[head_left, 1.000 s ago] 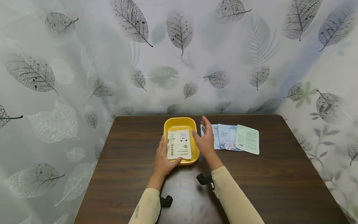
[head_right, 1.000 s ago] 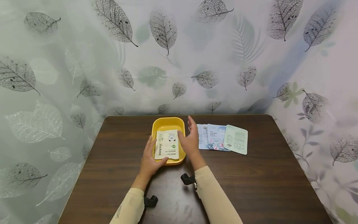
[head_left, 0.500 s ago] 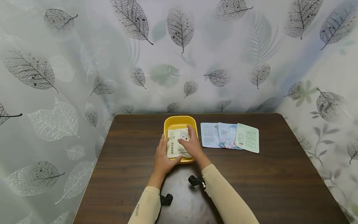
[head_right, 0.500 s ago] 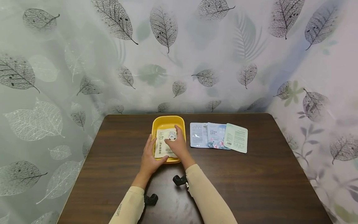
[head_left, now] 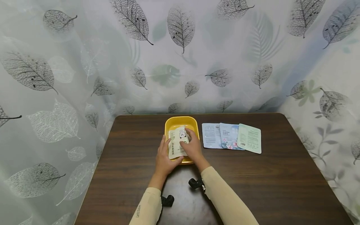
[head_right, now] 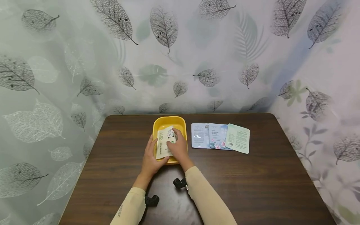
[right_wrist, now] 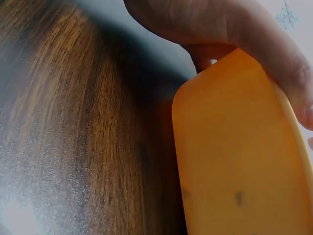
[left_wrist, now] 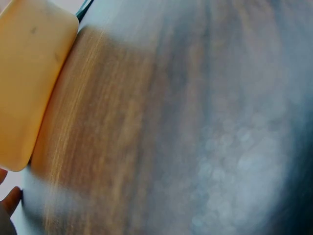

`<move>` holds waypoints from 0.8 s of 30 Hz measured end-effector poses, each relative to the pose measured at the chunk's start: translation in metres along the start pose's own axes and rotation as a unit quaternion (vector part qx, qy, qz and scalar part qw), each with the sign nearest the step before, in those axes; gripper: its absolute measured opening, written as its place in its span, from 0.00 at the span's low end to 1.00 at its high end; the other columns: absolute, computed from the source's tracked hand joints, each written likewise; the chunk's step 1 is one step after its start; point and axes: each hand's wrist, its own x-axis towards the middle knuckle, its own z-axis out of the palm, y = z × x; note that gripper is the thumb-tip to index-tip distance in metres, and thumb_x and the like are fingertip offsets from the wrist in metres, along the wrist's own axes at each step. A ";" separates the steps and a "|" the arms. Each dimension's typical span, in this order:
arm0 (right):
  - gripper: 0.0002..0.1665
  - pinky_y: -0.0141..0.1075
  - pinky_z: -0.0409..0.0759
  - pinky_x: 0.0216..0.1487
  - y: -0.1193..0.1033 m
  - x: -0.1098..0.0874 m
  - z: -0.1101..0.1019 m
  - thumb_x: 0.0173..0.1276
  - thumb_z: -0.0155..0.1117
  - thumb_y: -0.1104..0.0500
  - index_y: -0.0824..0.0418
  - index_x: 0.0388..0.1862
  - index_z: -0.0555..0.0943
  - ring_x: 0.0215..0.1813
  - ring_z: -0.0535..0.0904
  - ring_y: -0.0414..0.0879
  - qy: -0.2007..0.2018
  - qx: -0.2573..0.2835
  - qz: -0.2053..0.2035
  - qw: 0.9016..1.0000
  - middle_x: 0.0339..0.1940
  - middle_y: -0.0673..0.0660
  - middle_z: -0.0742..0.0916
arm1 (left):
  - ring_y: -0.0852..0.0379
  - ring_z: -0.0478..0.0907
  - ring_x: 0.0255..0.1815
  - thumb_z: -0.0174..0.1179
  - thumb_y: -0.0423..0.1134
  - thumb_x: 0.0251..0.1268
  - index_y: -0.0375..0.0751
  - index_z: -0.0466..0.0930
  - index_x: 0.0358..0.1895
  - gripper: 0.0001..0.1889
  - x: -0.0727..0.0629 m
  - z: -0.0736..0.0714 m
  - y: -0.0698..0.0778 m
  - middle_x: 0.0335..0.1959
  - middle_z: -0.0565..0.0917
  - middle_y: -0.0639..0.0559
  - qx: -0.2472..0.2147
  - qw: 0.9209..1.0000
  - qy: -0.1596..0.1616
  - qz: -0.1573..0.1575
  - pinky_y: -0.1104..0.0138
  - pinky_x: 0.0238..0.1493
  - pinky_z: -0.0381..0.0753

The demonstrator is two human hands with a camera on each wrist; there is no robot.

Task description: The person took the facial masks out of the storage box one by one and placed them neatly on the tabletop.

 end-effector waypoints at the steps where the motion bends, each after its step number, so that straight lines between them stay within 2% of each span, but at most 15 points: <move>1: 0.41 0.53 0.78 0.65 0.000 -0.001 -0.001 0.61 0.70 0.64 0.56 0.74 0.71 0.70 0.77 0.57 -0.004 0.019 -0.012 1.000 0.74 0.59 0.77 | 0.32 0.66 0.75 0.76 0.61 0.42 0.40 0.68 0.74 0.53 0.000 0.000 0.000 0.83 0.57 0.43 -0.001 1.000 0.001 0.000 0.36 0.66 0.70; 4: 0.39 0.51 0.83 0.60 0.001 -0.002 -0.002 0.61 0.70 0.68 0.58 0.74 0.72 0.70 0.77 0.59 -0.024 0.061 -0.035 0.997 0.74 0.59 0.77 | 0.31 0.66 0.75 0.76 0.61 0.42 0.40 0.68 0.74 0.53 0.001 0.000 0.001 0.83 0.57 0.42 0.000 1.000 0.003 0.002 0.36 0.65 0.70; 7: 0.38 0.47 0.85 0.57 0.002 -0.003 -0.004 0.61 0.69 0.69 0.59 0.72 0.74 0.70 0.77 0.61 -0.043 0.062 -0.040 0.996 0.76 0.60 0.75 | 0.31 0.65 0.75 0.75 0.61 0.42 0.40 0.68 0.74 0.53 0.000 0.000 0.002 0.83 0.57 0.41 -0.001 1.000 0.003 0.002 0.35 0.65 0.69; 11: 0.38 0.40 0.86 0.50 0.003 -0.004 -0.004 0.59 0.70 0.66 0.58 0.71 0.76 0.62 0.83 0.58 -0.063 0.009 -0.043 0.997 0.74 0.62 0.76 | 0.31 0.65 0.75 0.74 0.62 0.43 0.41 0.68 0.74 0.53 -0.001 0.001 0.002 0.83 0.57 0.40 -0.001 1.000 0.001 0.002 0.35 0.66 0.69; 15: 0.41 0.39 0.83 0.47 0.002 -0.003 -0.004 0.58 0.72 0.60 0.57 0.73 0.74 0.50 0.83 0.52 -0.067 -0.068 -0.039 0.995 0.67 0.63 0.82 | 0.32 0.64 0.77 0.74 0.63 0.44 0.40 0.67 0.74 0.52 -0.002 0.001 0.000 0.83 0.57 0.41 0.001 1.000 0.001 0.002 0.35 0.68 0.67; 18: 0.44 0.41 0.83 0.49 0.001 -0.003 -0.004 0.61 0.71 0.57 0.58 0.77 0.70 0.50 0.82 0.51 -0.066 -0.086 -0.025 0.994 0.68 0.62 0.81 | 0.33 0.63 0.77 0.74 0.63 0.44 0.41 0.67 0.74 0.53 -0.003 0.001 0.000 0.83 0.57 0.41 0.002 1.000 0.001 0.002 0.35 0.69 0.66; 24: 0.45 0.45 0.82 0.53 -0.001 -0.004 -0.003 0.64 0.69 0.55 0.58 0.79 0.66 0.53 0.82 0.53 -0.060 -0.085 -0.014 0.994 0.71 0.61 0.80 | 0.34 0.63 0.77 0.74 0.64 0.44 0.41 0.67 0.75 0.53 -0.002 0.000 0.000 0.83 0.57 0.42 0.004 1.000 0.001 0.004 0.35 0.68 0.68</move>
